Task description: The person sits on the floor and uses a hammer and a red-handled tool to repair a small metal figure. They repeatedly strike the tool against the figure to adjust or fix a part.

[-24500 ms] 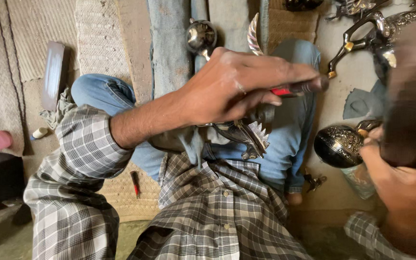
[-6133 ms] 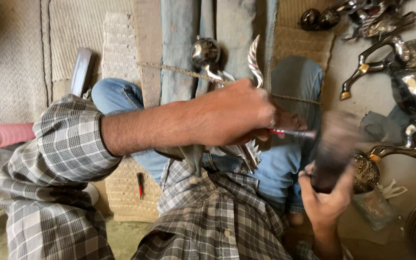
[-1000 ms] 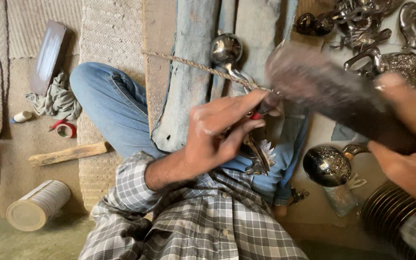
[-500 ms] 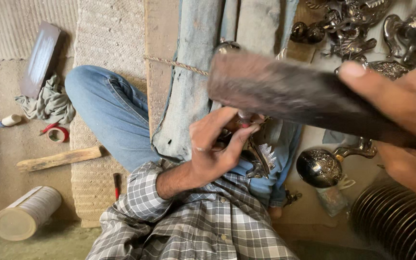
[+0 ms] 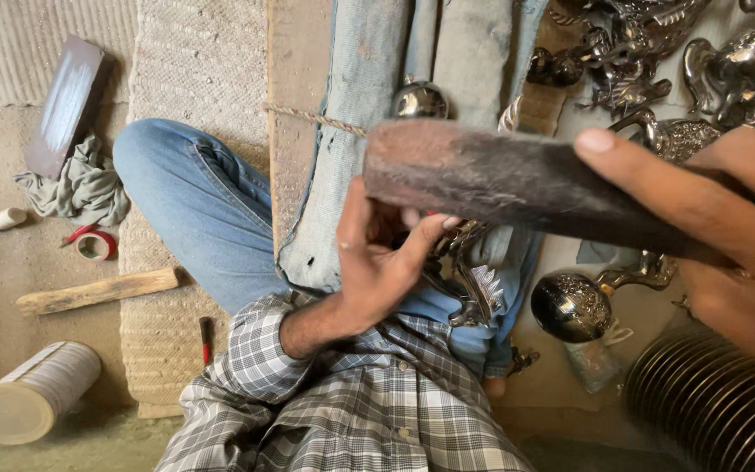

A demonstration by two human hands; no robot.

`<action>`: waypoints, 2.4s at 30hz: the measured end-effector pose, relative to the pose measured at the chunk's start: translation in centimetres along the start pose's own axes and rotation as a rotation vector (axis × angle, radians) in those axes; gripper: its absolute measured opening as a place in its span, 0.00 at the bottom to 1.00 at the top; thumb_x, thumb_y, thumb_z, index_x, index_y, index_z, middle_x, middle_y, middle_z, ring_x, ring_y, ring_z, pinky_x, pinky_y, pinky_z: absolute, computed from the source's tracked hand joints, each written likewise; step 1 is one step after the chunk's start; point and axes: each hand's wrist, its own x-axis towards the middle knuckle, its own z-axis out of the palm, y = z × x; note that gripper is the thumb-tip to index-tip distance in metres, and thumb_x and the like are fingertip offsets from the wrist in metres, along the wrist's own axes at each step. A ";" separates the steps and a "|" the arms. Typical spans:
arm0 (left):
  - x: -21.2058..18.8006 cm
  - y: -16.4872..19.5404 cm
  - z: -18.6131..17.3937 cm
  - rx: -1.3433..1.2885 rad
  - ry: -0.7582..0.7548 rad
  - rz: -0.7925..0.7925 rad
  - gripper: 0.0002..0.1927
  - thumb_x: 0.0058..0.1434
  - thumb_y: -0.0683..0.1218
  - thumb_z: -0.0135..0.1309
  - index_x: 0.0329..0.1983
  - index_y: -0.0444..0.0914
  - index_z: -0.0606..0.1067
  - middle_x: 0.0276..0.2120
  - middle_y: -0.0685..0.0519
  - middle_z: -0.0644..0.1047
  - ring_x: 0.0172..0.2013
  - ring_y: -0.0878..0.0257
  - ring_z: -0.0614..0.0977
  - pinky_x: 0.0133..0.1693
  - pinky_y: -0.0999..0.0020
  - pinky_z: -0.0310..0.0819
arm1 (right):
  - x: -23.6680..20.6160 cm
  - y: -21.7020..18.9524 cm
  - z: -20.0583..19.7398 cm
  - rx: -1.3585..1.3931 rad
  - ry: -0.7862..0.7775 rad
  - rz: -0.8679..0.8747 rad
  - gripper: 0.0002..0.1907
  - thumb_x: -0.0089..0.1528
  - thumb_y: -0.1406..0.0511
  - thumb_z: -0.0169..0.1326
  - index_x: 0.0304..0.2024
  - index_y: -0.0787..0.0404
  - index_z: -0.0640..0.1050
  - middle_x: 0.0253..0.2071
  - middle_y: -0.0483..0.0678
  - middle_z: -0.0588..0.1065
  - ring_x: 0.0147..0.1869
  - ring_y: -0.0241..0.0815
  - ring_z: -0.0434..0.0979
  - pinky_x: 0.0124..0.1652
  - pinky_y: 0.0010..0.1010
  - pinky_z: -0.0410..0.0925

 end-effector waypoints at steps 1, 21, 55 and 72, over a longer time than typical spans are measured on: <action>0.1 0.2 0.0 0.076 -0.011 0.009 0.20 0.69 0.36 0.65 0.58 0.34 0.68 0.33 0.57 0.75 0.28 0.75 0.74 0.27 0.82 0.70 | 0.0 0.1 -0.1 0.050 0.073 -0.020 0.41 0.61 0.79 0.58 0.74 0.47 0.67 0.36 0.49 0.75 0.30 0.41 0.70 0.32 0.32 0.69; 2.0 0.0 -0.6 0.140 -0.276 0.216 0.20 0.74 0.42 0.58 0.66 0.37 0.70 0.50 0.46 0.83 0.32 0.68 0.86 0.28 0.78 0.84 | 0.7 1.5 -0.4 0.323 0.032 0.097 0.44 0.53 0.75 0.60 0.72 0.51 0.67 0.26 0.48 0.70 0.22 0.39 0.66 0.25 0.34 0.63; 12.7 0.5 1.3 0.088 -1.478 0.316 0.29 0.68 0.38 0.57 0.71 0.48 0.68 0.55 0.58 0.84 0.28 0.71 0.83 0.21 0.70 0.64 | -13.7 -0.3 12.7 0.437 0.287 0.430 0.10 0.57 0.75 0.60 0.26 0.59 0.73 0.22 0.47 0.69 0.27 0.37 0.73 0.31 0.25 0.66; 7.7 0.1 -1.6 0.288 -0.833 0.319 0.24 0.69 0.42 0.61 0.67 0.47 0.71 0.49 0.52 0.85 0.32 0.68 0.87 0.30 0.73 0.84 | -14.0 1.8 13.4 0.467 0.278 0.571 0.06 0.74 0.71 0.57 0.44 0.66 0.72 0.36 0.49 0.72 0.33 0.34 0.74 0.40 0.23 0.72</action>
